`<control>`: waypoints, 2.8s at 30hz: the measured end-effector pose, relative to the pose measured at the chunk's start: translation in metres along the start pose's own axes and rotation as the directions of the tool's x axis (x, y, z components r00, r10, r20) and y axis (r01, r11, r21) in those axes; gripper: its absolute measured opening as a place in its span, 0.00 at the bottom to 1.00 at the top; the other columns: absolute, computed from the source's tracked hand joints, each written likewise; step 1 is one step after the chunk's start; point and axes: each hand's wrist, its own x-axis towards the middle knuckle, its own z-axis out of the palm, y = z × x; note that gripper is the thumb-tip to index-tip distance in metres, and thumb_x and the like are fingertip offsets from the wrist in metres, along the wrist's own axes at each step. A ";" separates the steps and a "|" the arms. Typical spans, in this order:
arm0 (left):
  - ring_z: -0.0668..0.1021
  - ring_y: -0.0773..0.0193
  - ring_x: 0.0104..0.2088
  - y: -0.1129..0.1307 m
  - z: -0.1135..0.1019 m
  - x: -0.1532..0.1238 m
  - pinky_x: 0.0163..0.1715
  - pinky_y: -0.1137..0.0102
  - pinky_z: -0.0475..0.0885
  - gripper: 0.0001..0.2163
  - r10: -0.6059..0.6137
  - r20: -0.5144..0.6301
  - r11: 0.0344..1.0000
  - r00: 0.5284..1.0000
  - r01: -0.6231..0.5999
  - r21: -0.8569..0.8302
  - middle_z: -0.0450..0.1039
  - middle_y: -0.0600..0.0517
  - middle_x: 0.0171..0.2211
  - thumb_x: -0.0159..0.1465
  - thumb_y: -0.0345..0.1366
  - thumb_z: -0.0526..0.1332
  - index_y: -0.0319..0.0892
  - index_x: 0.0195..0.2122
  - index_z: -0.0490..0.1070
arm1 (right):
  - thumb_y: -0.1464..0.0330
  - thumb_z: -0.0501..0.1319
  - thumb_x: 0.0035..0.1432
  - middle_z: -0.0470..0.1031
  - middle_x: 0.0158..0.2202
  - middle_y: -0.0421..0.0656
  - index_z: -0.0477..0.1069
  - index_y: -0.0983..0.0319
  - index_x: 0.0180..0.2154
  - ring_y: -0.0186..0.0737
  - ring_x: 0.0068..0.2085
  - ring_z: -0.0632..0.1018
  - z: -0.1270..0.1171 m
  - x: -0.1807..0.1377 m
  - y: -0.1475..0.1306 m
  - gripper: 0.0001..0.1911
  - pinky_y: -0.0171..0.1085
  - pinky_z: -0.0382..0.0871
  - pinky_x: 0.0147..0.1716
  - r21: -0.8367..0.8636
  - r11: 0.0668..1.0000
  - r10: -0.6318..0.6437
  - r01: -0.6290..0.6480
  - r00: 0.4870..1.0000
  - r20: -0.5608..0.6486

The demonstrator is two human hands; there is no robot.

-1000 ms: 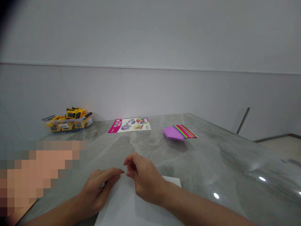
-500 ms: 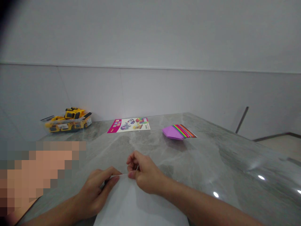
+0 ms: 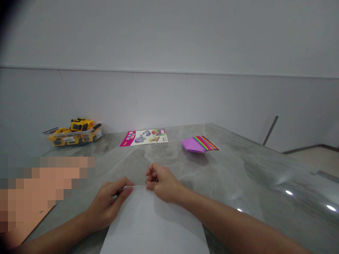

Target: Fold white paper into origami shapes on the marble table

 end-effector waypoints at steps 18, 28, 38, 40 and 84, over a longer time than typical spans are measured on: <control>0.69 0.69 0.19 0.000 0.000 -0.001 0.21 0.74 0.59 0.13 -0.033 -0.009 0.999 0.999 0.033 0.003 0.64 0.56 0.19 0.67 0.37 0.49 0.41 0.30 0.69 | 0.73 0.63 0.37 0.67 0.22 0.34 0.56 0.60 0.31 0.28 0.23 0.65 -0.013 0.006 0.010 0.18 0.30 0.55 0.23 0.101 0.987 0.117 -0.124 0.990 0.080; 0.69 0.69 0.19 -0.001 -0.001 -0.002 0.22 0.73 0.59 0.14 -0.044 -0.004 0.999 0.999 0.044 -0.004 0.65 0.56 0.19 0.67 0.37 0.49 0.41 0.30 0.70 | 0.74 0.61 0.36 0.68 0.22 0.33 0.55 0.60 0.29 0.27 0.22 0.66 -0.015 0.006 0.011 0.17 0.29 0.55 0.23 0.097 0.989 0.108 -0.114 0.991 0.074; 0.69 0.69 0.20 -0.002 -0.001 -0.003 0.22 0.73 0.59 0.13 -0.033 -0.017 0.999 0.999 0.033 0.013 0.65 0.56 0.20 0.67 0.37 0.49 0.41 0.30 0.70 | 0.76 0.60 0.35 0.68 0.21 0.32 0.53 0.60 0.27 0.27 0.22 0.65 -0.016 0.006 0.011 0.18 0.29 0.55 0.22 0.078 0.991 0.100 -0.105 0.993 0.058; 0.69 0.69 0.20 -0.003 0.000 -0.003 0.22 0.73 0.59 0.13 -0.041 -0.012 0.999 0.999 0.041 0.011 0.65 0.56 0.19 0.67 0.37 0.49 0.41 0.30 0.70 | 0.76 0.60 0.35 0.69 0.21 0.33 0.53 0.60 0.28 0.27 0.22 0.66 -0.017 0.006 0.010 0.18 0.29 0.55 0.23 0.077 0.991 0.105 -0.109 0.993 0.057; 0.70 0.69 0.21 -0.002 -0.001 -0.006 0.22 0.74 0.61 0.12 -0.005 -0.046 1.000 0.999 0.006 0.025 0.68 0.55 0.20 0.66 0.35 0.49 0.41 0.31 0.71 | 0.78 0.57 0.39 0.64 0.22 0.33 0.52 0.60 0.24 0.30 0.25 0.64 -0.029 -0.001 0.002 0.14 0.30 0.55 0.26 -0.098 0.988 0.133 -0.121 0.983 0.124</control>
